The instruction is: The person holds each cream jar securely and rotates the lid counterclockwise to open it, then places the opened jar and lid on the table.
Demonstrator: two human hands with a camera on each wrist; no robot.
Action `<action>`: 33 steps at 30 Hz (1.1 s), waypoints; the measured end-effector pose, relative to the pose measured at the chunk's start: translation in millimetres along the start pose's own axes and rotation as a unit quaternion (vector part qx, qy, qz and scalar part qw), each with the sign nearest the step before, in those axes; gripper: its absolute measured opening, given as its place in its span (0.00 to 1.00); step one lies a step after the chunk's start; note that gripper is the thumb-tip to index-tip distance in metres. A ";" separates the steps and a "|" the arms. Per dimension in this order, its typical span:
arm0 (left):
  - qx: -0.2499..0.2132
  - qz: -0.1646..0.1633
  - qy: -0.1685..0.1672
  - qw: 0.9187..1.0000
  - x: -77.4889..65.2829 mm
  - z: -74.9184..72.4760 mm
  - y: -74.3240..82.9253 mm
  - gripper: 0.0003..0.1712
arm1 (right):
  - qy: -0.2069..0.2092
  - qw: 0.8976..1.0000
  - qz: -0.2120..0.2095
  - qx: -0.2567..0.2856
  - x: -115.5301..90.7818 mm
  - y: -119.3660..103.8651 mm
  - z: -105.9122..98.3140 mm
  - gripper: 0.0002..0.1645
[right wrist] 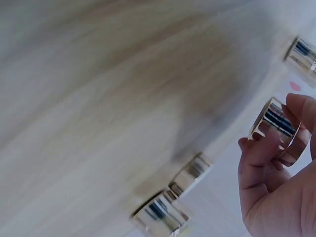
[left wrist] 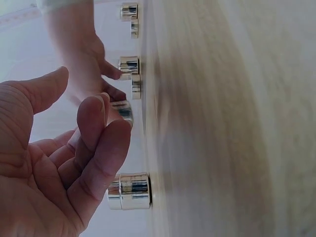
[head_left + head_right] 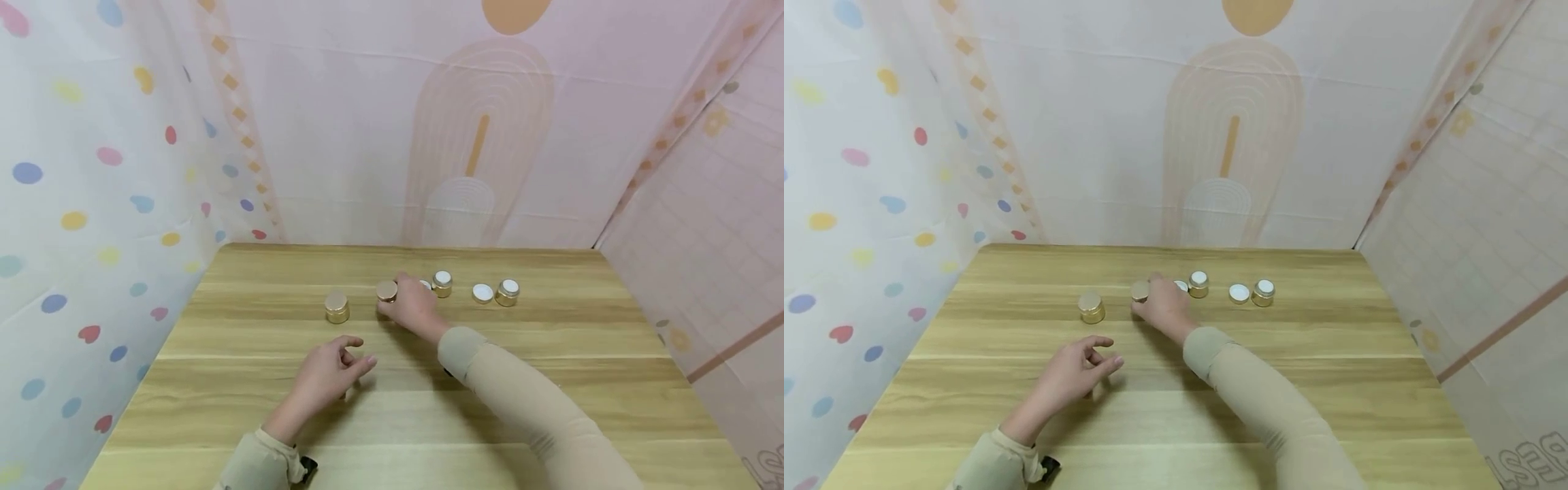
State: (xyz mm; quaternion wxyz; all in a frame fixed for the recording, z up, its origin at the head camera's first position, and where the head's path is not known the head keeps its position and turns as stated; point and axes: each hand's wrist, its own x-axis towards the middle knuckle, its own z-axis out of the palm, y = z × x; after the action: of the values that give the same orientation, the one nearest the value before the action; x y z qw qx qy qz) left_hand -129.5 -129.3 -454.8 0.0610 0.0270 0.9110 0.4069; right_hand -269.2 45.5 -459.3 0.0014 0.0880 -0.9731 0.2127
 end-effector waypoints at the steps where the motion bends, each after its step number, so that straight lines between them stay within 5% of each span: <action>1: 0.002 -0.001 0.000 1.000 0.2 -0.3 0.0 0.29 | 0.004 1.000 -0.009 0.005 -3.1 2.2 -3.1 0.31; 9: 0.018 -0.005 -0.007 1.000 2.2 -0.8 2.0 0.30 | 0.008 0.989 -0.047 0.137 -37.7 29.0 -23.2 0.27; 13: 0.032 0.016 0.014 0.999 5.3 0.9 7.0 0.31 | 0.003 0.985 -0.058 0.160 -57.7 40.2 -28.6 0.26; 18: 0.041 0.079 0.048 0.995 14.3 5.2 20.5 0.34 | 0.018 0.986 -0.142 0.083 -76.9 42.9 -33.6 0.22; 23: 0.055 0.126 0.040 0.990 23.4 12.1 32.6 0.34 | 0.037 0.979 -0.202 -0.008 -86.7 37.0 -33.3 0.25; 33: 0.065 0.195 0.049 0.977 32.4 21.6 42.9 0.07 | 0.127 0.957 -0.249 -0.074 -92.8 31.8 -28.2 0.29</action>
State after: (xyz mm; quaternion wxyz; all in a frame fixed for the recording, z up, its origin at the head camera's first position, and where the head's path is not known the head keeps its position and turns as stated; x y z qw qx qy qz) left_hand -158.8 -81.5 -440.0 -0.0661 0.1878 0.9149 0.3513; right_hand -184.3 101.5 -450.6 0.1840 0.2999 -0.9252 0.1423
